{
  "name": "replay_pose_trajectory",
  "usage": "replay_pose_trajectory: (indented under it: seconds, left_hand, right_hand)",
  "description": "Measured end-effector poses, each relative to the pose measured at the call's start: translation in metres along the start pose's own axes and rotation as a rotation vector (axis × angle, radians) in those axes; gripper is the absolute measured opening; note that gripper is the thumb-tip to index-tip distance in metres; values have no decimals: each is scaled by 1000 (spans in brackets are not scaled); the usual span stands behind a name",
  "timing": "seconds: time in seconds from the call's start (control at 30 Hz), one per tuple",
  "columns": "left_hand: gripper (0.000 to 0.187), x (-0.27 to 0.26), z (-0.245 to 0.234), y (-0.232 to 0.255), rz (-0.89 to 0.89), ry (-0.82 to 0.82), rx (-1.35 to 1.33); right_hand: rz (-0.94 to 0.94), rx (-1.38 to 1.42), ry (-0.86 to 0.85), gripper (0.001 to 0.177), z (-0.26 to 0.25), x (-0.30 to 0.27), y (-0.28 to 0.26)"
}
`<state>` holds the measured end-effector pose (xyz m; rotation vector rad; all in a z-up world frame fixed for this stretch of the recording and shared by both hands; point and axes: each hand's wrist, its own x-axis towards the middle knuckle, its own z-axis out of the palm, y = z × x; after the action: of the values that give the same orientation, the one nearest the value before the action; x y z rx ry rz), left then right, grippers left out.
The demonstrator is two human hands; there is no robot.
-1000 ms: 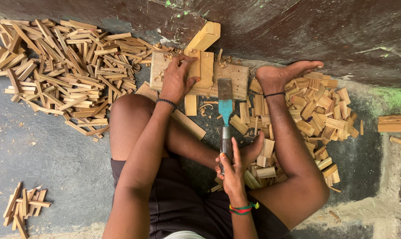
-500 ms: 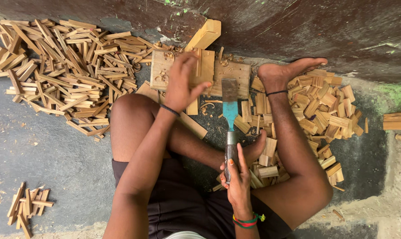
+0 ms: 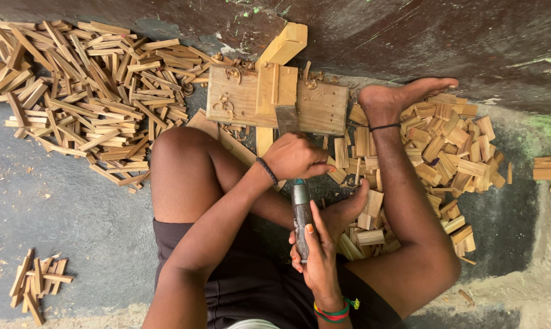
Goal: The person sits on the floor and uses a chisel and mallet to carve a piece of wood held between their feet. They repeatedly strike the chisel to shape the wood, occasionally adjusting the piece and picking up new blocks from a pile nearby.
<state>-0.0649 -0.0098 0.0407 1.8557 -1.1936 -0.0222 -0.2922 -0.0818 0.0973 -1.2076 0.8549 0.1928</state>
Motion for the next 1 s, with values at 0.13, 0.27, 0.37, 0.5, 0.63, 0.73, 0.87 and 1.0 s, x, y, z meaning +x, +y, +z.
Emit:
replay_pose_trajectory:
  seconds: [0.13,0.27,0.37,0.5,0.63,0.73,0.87,1.0]
  left_hand:
    - [36,0,-4,0,-11,32,7]
    - [35,-2,-8,0,-17,61,-5]
    - [36,-2,-10,-2,-28,78,-36]
    - [41,-4,-8,-4,-121,73,-93]
    - [42,-1,-9,-8,-137,51,-128]
    - [44,-2,-9,-8,-139,10,-99]
    - [42,-2,-11,-11,-161,-24,-77]
    - [38,-3,-6,-12,-157,-30,-75]
  right_hand:
    - [13,-3,-3,57,2,1,-3]
    - [1,-20,-10,56,2,3,-2]
    - [-9,-27,-19,56,1,6,-1]
    - [-8,-53,-30,58,-2,7,-1]
    - [22,-15,-38,58,1,7,0]
    - [53,-6,-52,59,4,4,2]
    - [63,-8,-70,61,9,5,3]
    - [77,-36,-86,62,6,8,8]
